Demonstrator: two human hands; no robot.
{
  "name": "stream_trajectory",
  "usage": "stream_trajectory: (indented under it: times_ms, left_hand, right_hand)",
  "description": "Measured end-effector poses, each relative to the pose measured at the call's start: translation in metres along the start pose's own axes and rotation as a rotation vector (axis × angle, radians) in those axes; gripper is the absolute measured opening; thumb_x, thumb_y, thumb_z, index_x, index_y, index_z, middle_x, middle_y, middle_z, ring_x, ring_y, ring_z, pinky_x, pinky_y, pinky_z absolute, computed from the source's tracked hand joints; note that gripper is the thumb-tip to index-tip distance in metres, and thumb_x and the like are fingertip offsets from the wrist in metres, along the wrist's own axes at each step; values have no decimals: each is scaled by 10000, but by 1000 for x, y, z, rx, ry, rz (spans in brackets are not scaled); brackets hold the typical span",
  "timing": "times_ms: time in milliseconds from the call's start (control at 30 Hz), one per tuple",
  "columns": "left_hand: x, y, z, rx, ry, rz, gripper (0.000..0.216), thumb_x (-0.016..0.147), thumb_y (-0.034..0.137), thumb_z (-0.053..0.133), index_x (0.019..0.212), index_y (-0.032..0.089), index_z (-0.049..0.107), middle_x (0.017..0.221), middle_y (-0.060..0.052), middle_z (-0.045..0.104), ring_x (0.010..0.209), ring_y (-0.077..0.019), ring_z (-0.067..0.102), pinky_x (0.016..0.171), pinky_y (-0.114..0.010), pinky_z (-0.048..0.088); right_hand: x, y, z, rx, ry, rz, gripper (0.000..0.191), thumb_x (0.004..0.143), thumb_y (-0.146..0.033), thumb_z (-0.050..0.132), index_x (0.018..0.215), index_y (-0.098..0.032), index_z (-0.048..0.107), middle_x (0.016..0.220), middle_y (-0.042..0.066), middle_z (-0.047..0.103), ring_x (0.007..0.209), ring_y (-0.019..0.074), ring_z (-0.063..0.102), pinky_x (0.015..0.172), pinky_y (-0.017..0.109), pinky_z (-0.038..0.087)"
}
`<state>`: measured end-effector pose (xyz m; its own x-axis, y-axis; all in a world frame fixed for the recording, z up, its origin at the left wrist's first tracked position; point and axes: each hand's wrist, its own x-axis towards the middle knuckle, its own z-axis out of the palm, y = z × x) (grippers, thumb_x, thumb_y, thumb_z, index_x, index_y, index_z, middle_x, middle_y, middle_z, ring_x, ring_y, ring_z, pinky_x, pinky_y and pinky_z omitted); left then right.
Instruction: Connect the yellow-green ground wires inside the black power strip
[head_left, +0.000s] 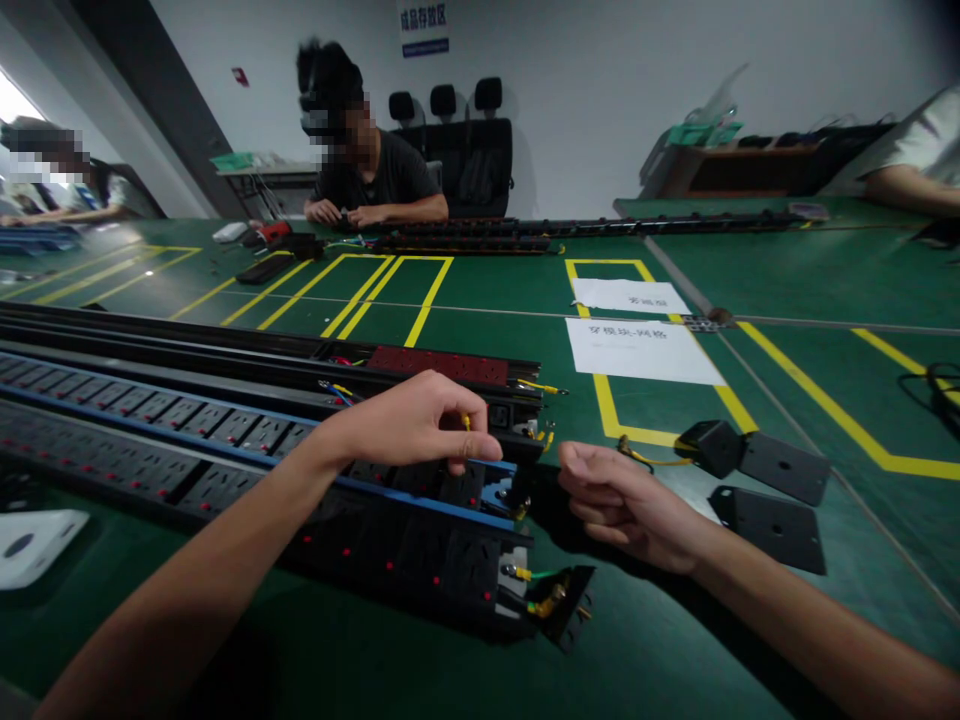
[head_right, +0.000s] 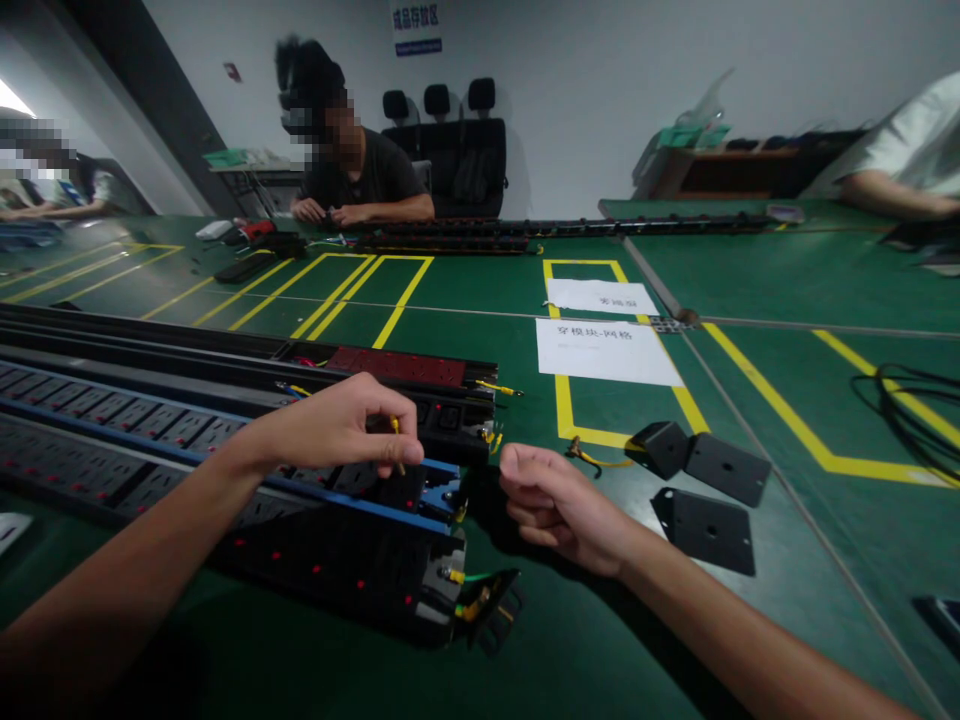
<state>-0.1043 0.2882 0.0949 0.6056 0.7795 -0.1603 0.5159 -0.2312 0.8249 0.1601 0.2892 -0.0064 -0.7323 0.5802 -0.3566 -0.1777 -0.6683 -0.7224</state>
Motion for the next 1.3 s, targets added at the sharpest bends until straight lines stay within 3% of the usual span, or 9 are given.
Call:
stream_trajectory:
  times_ms: [200,333,467,567,900,1300]
  left_hand:
    - [-21,21,-14,343,-116,-19,203,946,311,620,843,180,735,732,11,720,636,-103,641,586,-195,405]
    - [-30,23,-24,368,-104,-72,298,974,331,543,778,193,721,686,12,701,595,-118,620,577,-226,403]
    - [-33,23,-27,383,-87,-101,213,943,284,558,856,214,739,697,23,708,607,-120,634,573,-221,405]
    - [-34,23,-25,394,-78,-102,160,913,239,580,932,229,738,734,28,719,628,-119,645,569,-217,394]
    - [-29,21,-18,550,-108,-113,193,907,197,541,902,208,733,760,20,713,662,-121,629,599,-225,378]
    - [-23,15,-18,582,-151,-164,174,895,194,549,884,204,723,783,21,701,706,-123,627,632,-235,379]
  right_hand:
    - [-1,-1,1,-8,-3,6,533,811,-456,810,708,-221,342,553,-119,239,450,28,100,365,170,71]
    - [0,0,0,-20,8,9,544,806,-455,813,705,-224,332,553,-116,232,451,29,102,366,180,65]
    - [-1,-1,0,-27,5,5,547,801,-460,815,707,-222,332,556,-118,230,454,29,97,371,179,64]
    - [-2,-2,2,-30,0,8,550,795,-458,822,700,-218,336,556,-118,240,452,27,107,372,179,70]
    - [-2,-1,1,-10,-18,-2,521,835,-433,796,695,-213,345,568,-112,243,454,28,110,369,172,70]
    - [-1,-1,0,18,-48,-6,512,850,-412,789,694,-208,347,565,-109,232,451,27,104,363,161,73]
